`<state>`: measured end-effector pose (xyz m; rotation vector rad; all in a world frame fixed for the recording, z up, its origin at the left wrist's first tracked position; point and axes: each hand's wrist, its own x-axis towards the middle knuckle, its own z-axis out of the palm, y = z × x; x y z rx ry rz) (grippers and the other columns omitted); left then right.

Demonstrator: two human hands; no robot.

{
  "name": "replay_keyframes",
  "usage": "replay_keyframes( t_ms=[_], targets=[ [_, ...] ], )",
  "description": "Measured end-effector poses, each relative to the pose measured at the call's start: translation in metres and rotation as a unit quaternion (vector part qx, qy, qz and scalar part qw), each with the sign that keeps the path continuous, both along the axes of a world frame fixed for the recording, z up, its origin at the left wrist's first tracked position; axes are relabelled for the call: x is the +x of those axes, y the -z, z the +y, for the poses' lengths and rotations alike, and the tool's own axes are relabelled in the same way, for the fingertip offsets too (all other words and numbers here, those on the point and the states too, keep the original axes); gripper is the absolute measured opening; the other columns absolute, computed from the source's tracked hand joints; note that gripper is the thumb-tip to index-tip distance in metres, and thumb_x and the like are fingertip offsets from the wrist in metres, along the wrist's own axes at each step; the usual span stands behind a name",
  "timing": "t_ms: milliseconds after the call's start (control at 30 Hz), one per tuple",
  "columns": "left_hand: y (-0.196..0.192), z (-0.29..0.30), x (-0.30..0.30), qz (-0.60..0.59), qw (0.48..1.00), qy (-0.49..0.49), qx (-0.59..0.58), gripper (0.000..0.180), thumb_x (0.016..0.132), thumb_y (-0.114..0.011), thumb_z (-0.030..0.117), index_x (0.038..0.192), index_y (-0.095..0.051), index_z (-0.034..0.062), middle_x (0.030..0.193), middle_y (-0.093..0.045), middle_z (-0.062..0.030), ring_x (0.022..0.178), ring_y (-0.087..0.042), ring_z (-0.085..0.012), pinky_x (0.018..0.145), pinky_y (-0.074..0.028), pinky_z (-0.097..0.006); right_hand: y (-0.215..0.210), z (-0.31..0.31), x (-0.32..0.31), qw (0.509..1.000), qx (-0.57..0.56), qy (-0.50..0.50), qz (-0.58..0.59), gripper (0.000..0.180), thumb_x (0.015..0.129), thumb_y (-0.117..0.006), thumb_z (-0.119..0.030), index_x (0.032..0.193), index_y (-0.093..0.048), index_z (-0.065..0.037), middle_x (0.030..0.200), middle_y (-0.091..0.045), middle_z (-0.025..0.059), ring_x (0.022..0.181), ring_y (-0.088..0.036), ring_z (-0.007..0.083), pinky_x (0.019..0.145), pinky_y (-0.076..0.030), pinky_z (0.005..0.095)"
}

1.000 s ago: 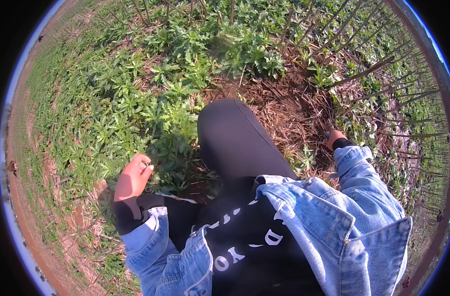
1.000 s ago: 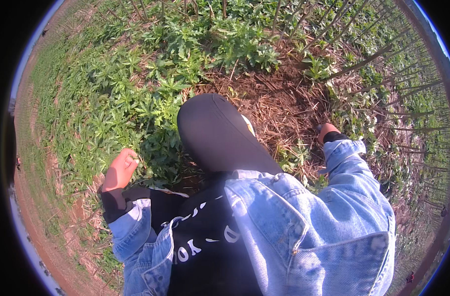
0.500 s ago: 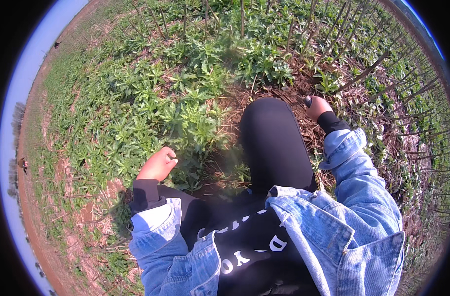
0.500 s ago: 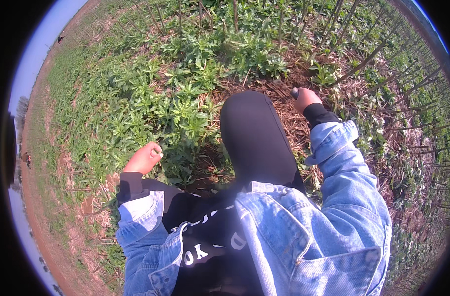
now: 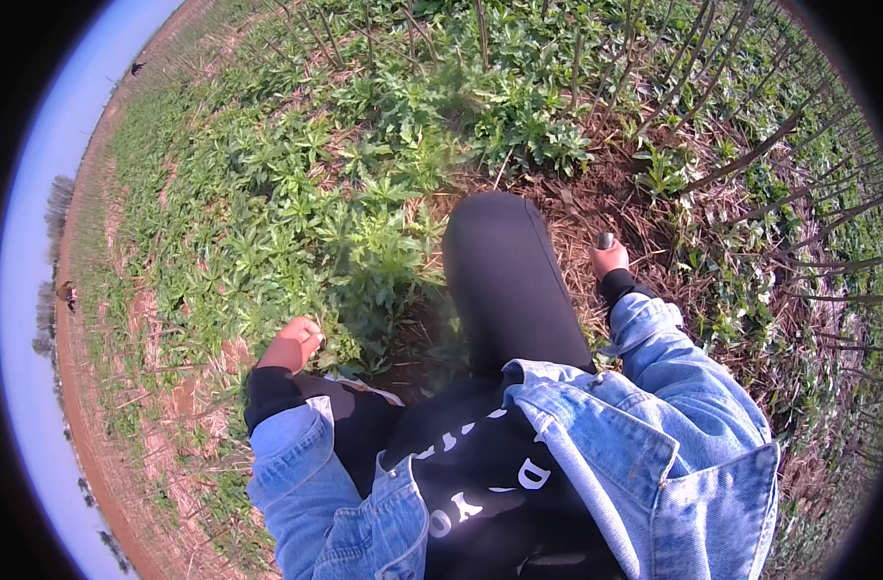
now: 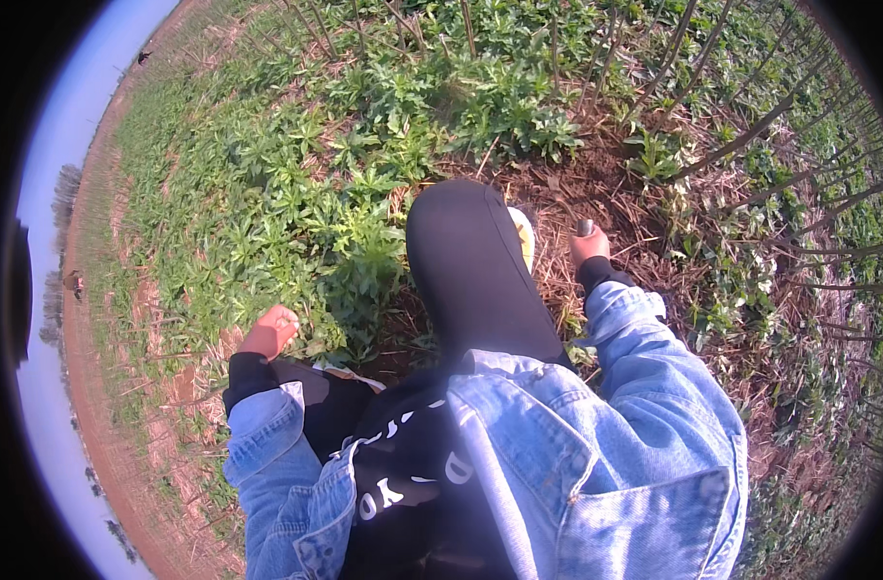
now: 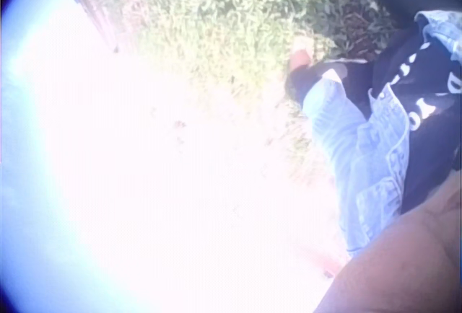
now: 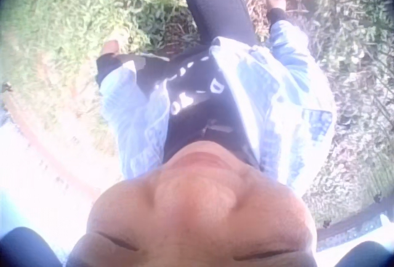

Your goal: The person uses a small hand tool to loosen soil and remove weeds from a garden bed. They repeatedly dig around the base of plants, pull out weeds, and clear the area while kneeling.

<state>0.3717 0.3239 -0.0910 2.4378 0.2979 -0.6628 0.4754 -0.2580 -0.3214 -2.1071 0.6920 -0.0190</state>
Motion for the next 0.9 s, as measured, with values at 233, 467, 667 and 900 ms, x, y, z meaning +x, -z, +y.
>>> replay_keyframes(
  t_ms=[233,467,667,900],
  targets=[
    [-0.096,-0.058,0.052,-0.066,0.993,0.093,0.003,0.021,0.085,-0.061,0.008,0.104,-0.054,0.0076,0.077,-0.055,0.0015,0.068,-0.050,-0.0088,0.064,-0.043,-0.026,-0.006,0.019,-0.019,0.960,0.234,-0.023,0.155,0.022,0.076,-0.068,-0.023,0.073,-0.057,-0.004,0.060,-0.058,0.0069,0.047,-0.056,0.0177,0.045,-0.045,0.0322],
    [-0.045,-0.113,0.141,0.003,0.979,0.196,0.055,0.025,0.083,-0.063,0.018,0.103,-0.054,0.0056,0.082,-0.062,-0.0124,0.075,-0.061,-0.0264,0.069,-0.047,-0.036,-0.015,0.015,-0.026,0.987,0.042,-0.056,0.147,0.020,0.075,-0.068,-0.019,0.073,-0.058,-0.002,0.061,-0.058,0.0078,0.049,-0.057,0.0189,0.047,-0.045,0.0330],
    [0.019,-0.144,0.190,-0.075,0.942,0.324,-0.054,0.022,0.084,-0.063,0.017,0.100,-0.054,0.0058,0.073,-0.059,-0.0106,0.068,-0.059,-0.0265,0.063,-0.047,-0.037,-0.013,-0.011,-0.030,0.973,-0.131,-0.186,0.038,0.017,0.074,-0.066,-0.017,0.074,-0.059,-0.001,0.063,-0.059,0.0078,0.052,-0.058,0.0186,0.049,-0.045,0.0326],
    [0.050,-0.124,0.213,0.101,0.927,0.349,0.093,0.025,0.084,-0.062,0.025,0.101,-0.055,0.0084,0.086,-0.064,-0.0156,0.083,-0.062,-0.0323,0.075,-0.047,-0.040,-0.010,0.009,0.015,0.959,-0.198,-0.194,-0.065,0.015,0.074,-0.064,-0.014,0.076,-0.060,-0.001,0.066,-0.060,0.0079,0.056,-0.058,0.0183,0.051,-0.045,0.0321]
  ],
)
